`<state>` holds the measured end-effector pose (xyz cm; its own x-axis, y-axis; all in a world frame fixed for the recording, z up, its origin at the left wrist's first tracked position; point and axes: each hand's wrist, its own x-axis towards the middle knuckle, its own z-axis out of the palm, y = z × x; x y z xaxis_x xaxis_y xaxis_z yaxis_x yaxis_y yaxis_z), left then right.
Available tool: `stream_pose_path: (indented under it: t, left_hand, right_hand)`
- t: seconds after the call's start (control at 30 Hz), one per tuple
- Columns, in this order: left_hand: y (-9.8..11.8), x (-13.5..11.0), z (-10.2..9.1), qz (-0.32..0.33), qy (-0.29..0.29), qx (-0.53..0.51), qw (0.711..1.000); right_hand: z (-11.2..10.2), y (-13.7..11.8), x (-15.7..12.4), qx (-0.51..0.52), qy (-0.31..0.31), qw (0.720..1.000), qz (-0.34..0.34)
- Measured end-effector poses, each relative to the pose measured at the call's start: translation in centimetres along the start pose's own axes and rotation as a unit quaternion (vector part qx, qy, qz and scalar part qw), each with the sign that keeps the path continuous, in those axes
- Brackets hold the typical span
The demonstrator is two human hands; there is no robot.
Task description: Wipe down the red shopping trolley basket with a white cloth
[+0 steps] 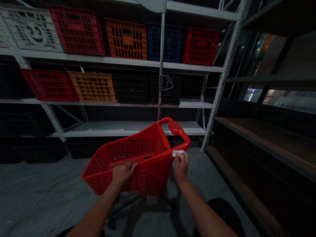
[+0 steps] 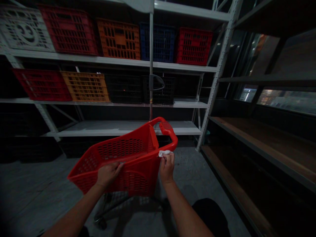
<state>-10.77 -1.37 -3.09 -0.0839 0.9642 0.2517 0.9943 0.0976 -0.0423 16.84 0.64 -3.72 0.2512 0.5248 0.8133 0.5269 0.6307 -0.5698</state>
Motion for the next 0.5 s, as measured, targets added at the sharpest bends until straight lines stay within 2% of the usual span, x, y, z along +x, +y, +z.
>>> stream_pose_path:
  t: [0.1, 0.17, 0.23, 0.3, 0.37, 0.43, 0.5]
  left_hand:
    - [-0.1, 0.0, 0.0, 0.0, 0.0, 0.003, 1.0]
    - [0.0, 0.0, 0.0, 0.001, 0.0, 0.006, 1.0]
    - [0.1, 0.1, 0.0, 0.002, 0.0, 0.007, 1.0]
    - [0.2, 0.1, 0.0, 0.001, 0.0, 0.007, 1.0]
    - [0.3, 0.1, 0.0, -0.002, -0.001, 0.004, 1.0]
    - [0.5, 0.1, 0.0, -0.005, -0.001, 0.001, 1.0]
    - [0.8, 0.1, 0.0, -0.006, 0.0, -0.002, 1.0]
  right_hand:
    - [-1.3, 0.1, 1.2, -0.016, -0.005, 1.0, -0.013]
    - [-2.9, 0.2, 3.5, -0.044, 0.019, 0.999, -0.009]
    - [-4.3, 0.2, 6.4, -0.073, 0.003, 0.997, -0.02]
    - [-5.2, 0.0, 9.0, -0.106, -0.073, 0.991, -0.041]
    - [-5.2, -0.6, 10.6, -0.156, -0.182, 0.969, -0.059]
    - [-4.1, -1.7, 10.8, -0.229, -0.279, 0.929, -0.077]
    - [-2.1, -3.3, 9.7, -0.281, -0.343, 0.891, -0.096]
